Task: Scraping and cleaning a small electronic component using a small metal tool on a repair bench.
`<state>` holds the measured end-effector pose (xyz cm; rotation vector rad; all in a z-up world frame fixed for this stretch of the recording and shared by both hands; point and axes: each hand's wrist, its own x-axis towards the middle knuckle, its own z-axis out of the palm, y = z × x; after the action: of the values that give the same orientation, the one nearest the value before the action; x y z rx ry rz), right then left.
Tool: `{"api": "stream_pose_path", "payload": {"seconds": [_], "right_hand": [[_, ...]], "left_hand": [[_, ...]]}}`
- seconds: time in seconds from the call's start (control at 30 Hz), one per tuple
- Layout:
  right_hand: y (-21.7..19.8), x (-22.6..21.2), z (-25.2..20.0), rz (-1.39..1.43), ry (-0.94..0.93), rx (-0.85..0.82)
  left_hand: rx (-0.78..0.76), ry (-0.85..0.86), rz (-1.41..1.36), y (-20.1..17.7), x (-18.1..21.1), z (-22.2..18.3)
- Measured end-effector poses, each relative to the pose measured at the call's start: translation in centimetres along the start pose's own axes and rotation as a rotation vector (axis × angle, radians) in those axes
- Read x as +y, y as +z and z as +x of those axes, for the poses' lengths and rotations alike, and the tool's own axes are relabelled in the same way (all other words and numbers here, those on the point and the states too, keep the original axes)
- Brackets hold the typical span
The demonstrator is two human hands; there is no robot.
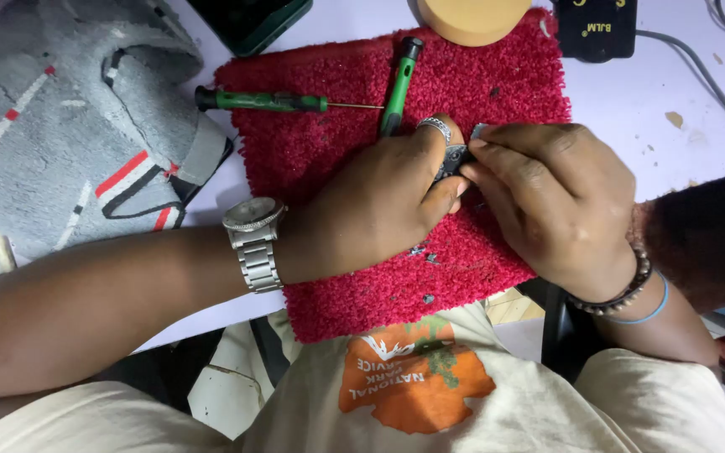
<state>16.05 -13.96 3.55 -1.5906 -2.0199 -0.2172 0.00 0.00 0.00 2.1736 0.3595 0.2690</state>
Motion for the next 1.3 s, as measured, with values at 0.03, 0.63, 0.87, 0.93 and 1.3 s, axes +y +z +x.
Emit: {"api": "stream_pose_path", "payload": {"seconds": [0.03, 0.63, 0.87, 0.93, 1.3], "right_hand": [[0.2, 0.1, -0.3, 0.0, 0.002, -0.001], [2.0, 1.4, -1.1, -0.08, 0.002, 0.061], [1.9, 1.4, -1.3, 0.054, -0.013, 0.053], [2.1, 1.6, -2.4, 0.078, -0.022, 0.046], [2.3, 2.9, -5.5, 0.425, 0.099, 0.484]], "left_hand": [[-0.002, 0.0, -0.001, 0.0, 0.1, 0.0], [-0.009, -0.007, -0.132, -0.2, -0.3, 0.4], [-0.028, -0.113, -0.104, -0.3, 0.0, 0.6], [-0.041, -0.186, -0.108, -0.3, -0.2, 0.8], [0.054, 0.081, -0.175, -0.5, -1.1, 0.1]]}}
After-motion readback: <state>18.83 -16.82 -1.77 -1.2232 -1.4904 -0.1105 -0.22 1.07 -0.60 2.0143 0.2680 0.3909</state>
